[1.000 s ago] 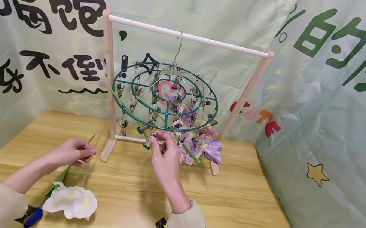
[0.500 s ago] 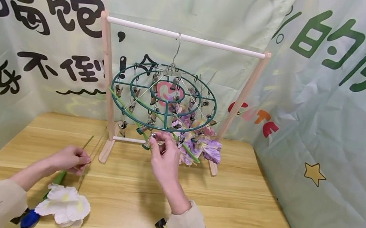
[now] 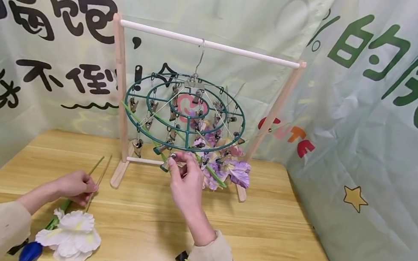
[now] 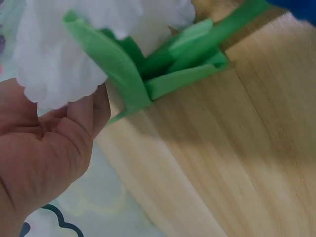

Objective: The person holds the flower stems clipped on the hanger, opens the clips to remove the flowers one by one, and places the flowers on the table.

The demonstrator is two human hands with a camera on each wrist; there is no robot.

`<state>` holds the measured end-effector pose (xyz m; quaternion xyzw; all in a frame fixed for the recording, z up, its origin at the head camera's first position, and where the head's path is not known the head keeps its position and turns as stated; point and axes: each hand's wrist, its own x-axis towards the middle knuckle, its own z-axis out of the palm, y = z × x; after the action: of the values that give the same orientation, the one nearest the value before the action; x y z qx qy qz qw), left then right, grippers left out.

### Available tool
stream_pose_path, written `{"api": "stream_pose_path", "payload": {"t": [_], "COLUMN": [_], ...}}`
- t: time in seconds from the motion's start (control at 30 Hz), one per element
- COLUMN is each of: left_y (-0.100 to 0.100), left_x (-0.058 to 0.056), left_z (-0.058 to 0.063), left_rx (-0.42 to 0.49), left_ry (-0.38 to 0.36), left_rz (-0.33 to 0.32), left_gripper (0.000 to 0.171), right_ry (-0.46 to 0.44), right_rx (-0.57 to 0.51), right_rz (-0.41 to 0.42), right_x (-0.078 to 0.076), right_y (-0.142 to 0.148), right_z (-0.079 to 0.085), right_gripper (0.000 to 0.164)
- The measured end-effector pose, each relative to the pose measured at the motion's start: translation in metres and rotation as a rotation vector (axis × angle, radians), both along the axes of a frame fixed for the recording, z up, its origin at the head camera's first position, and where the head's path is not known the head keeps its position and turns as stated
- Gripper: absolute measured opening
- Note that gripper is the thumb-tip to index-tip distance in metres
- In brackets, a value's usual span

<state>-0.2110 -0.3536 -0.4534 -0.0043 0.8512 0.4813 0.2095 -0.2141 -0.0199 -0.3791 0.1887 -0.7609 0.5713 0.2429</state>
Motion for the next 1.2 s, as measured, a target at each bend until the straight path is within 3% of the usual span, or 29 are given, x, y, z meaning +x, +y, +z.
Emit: {"api": "stream_pose_path", "payload": {"t": [0.27, 0.9, 1.2], "left_y": [0.001, 0.002, -0.008], "left_x": [-0.001, -0.002, 0.002], "left_z": [-0.006, -0.006, -0.001], "left_rx": [-0.043, -0.085, -0.017], "left_ry": [0.016, 0.038, 0.046], "left_rz": [0.000, 0.012, 0.032], "left_gripper": [0.019, 0.021, 0.024], "right_ry": [0.019, 0.007, 0.032], "right_rx": [-0.017, -0.046, -0.036], "right_rz": [0.017, 0.048, 0.023], "right_x": [0.001, 0.003, 0.001], "right_y": [0.000, 0.003, 0.004], "right_z": [-0.003, -0.006, -0.006], "right_gripper": [0.018, 0.017, 0.017]}}
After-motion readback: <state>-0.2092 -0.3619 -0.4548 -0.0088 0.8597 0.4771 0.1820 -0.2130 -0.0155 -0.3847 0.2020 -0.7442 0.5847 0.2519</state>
